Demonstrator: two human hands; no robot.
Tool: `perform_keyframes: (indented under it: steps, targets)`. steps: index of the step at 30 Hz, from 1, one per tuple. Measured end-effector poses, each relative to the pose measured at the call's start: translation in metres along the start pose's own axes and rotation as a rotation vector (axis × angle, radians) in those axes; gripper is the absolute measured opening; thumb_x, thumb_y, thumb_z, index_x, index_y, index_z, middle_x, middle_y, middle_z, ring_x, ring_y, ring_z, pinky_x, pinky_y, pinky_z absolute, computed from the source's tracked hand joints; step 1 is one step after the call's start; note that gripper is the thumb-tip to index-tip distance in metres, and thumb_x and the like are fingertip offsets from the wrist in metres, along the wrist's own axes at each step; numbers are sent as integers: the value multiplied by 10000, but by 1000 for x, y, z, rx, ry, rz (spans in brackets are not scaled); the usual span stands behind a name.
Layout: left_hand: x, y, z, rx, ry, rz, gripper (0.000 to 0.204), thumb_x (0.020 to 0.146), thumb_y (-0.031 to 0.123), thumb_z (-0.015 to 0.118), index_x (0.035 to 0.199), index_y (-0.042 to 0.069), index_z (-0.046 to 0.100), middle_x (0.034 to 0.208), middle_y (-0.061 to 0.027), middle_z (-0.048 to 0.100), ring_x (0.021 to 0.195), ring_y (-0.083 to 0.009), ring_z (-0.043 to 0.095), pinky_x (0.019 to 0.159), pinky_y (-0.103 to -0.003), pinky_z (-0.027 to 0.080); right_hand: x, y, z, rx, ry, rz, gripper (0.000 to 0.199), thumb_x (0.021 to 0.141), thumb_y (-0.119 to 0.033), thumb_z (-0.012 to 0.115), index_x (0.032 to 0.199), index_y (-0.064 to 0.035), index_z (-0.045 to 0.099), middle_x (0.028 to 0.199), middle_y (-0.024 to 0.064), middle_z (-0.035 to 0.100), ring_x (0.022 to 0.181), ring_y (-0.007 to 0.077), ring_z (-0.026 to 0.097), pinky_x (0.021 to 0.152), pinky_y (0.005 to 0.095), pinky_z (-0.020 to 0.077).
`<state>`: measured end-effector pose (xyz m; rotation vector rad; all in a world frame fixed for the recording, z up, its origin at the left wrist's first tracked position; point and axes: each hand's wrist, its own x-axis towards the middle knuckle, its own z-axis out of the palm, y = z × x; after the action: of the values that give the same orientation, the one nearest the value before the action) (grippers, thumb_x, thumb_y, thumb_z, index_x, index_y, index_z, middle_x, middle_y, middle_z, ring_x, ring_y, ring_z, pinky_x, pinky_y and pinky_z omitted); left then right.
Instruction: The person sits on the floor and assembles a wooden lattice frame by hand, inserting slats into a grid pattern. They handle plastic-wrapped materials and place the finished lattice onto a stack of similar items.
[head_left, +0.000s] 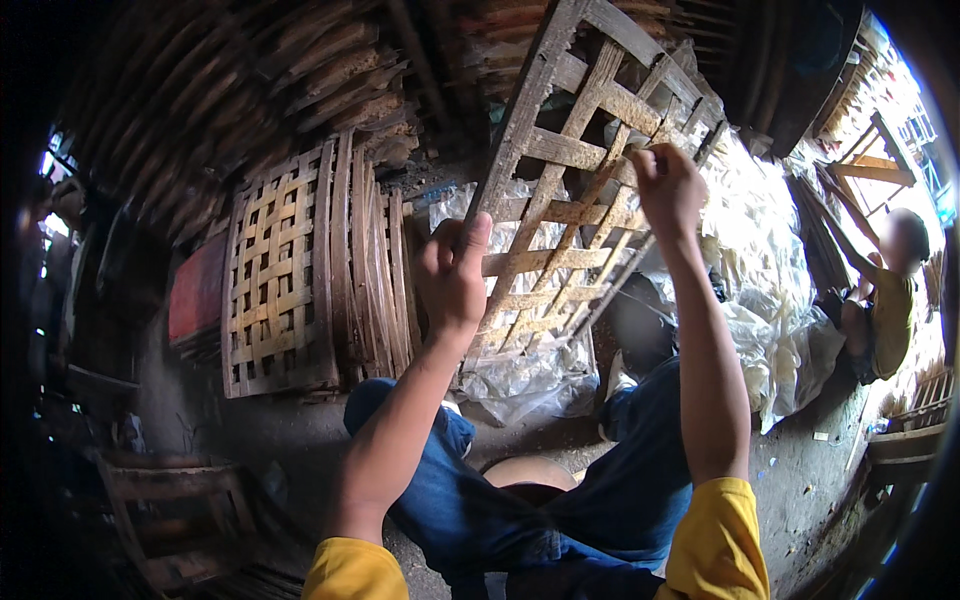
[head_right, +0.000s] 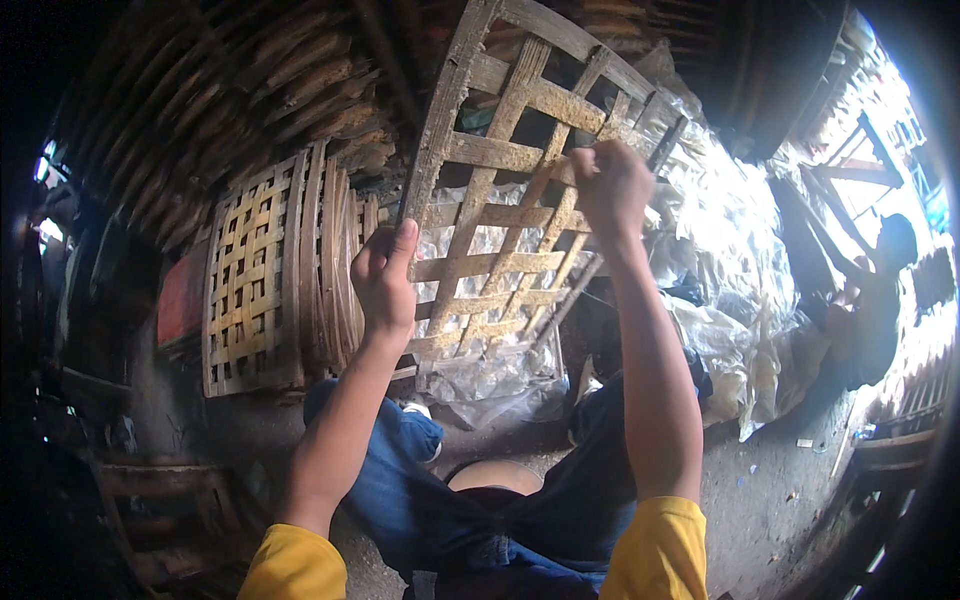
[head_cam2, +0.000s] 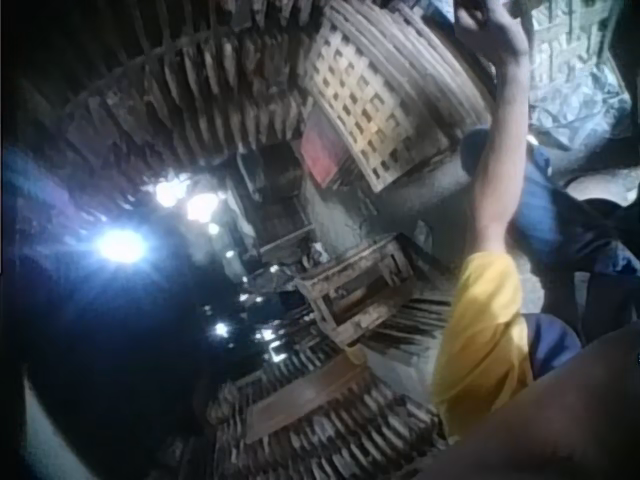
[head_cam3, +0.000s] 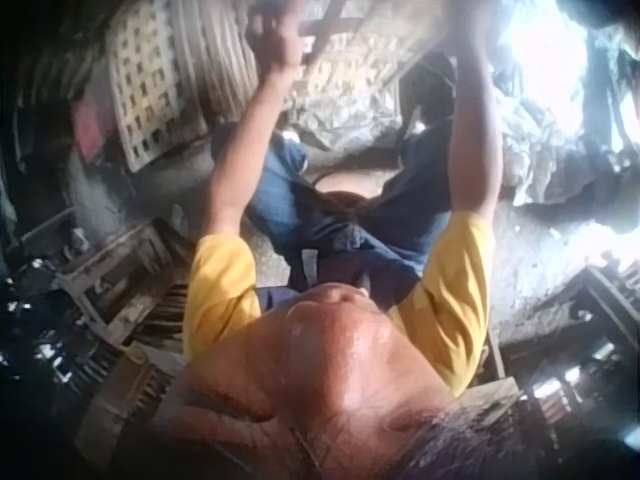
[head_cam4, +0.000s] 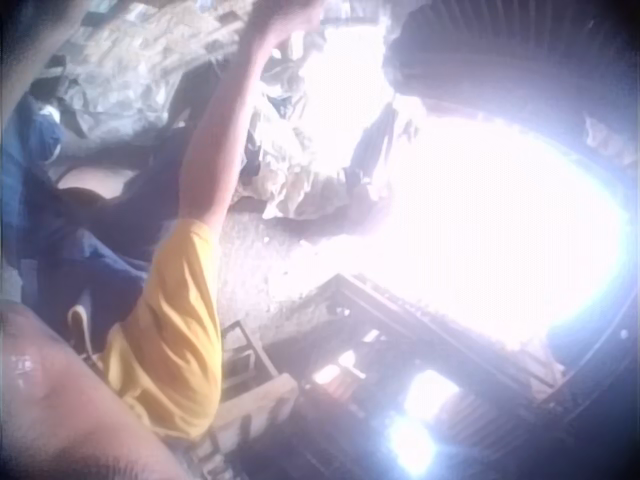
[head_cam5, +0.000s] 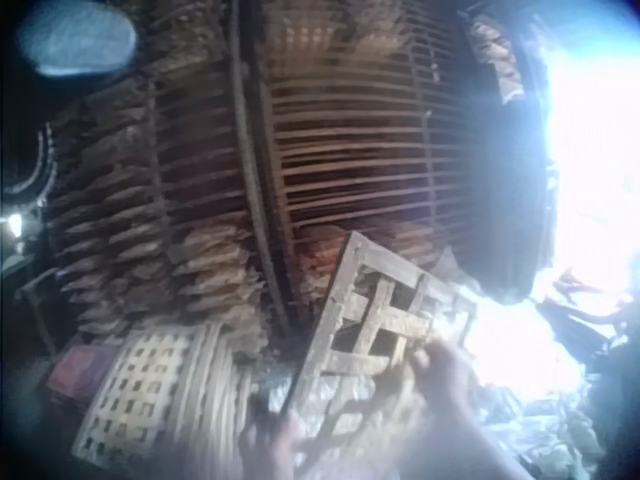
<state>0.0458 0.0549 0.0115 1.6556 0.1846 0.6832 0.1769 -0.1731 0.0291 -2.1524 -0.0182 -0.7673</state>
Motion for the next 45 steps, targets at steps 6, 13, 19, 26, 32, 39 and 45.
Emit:
perform_keyframes:
  steps: [6,13,19,26,32,39,45]
  targets:
    - [4,-2,-3,-40,26,-143,335,945,360,668,783,68,637,750,37,518,757,-104,420,729,-271,348,23,59,-40,-82,92,144,358,878,-365,593,953,-50,745,829,149,721,772,296,680,778,397,510]
    - [6,-12,-8,-30,59,-113,348,934,378,678,808,55,639,793,1,563,787,-129,475,777,-288,384,26,97,-71,-350,66,88,456,905,-488,616,832,-50,720,748,121,679,779,274,665,773,398,495]
    - [3,-4,-3,-46,25,-115,375,917,396,701,786,57,609,787,-6,527,780,-129,465,767,-291,382,6,51,-30,85,-11,-281,193,857,-248,768,982,-101,762,933,76,713,762,198,670,705,334,533]
    - [-1,-6,-6,-76,-19,-111,376,922,377,692,760,44,627,800,-7,548,774,-128,457,750,-278,352,-19,-15,-6,197,-180,-80,302,885,-334,764,1021,-65,751,862,42,674,691,103,548,645,271,464]
    - [0,-8,-6,-141,-12,-158,368,911,385,704,752,59,642,749,8,538,758,-113,455,733,-284,341,-16,-9,-2,191,-169,-101,242,892,-294,742,1016,-88,765,905,69,697,799,214,673,714,339,514]
    - [0,-11,-6,-193,-15,-199,362,906,399,713,770,70,647,753,11,554,757,-114,460,736,-287,337,-15,-8,-2,245,-136,-128,200,913,-241,706,1000,-69,758,891,84,684,800,224,670,729,333,510]
    - [-3,0,-3,-229,-34,-207,358,905,402,714,772,78,639,759,17,554,756,-114,450,747,-287,337,-20,-16,2,298,-46,-104,139,920,-158,663,962,-44,730,865,105,667,787,241,667,722,345,508]
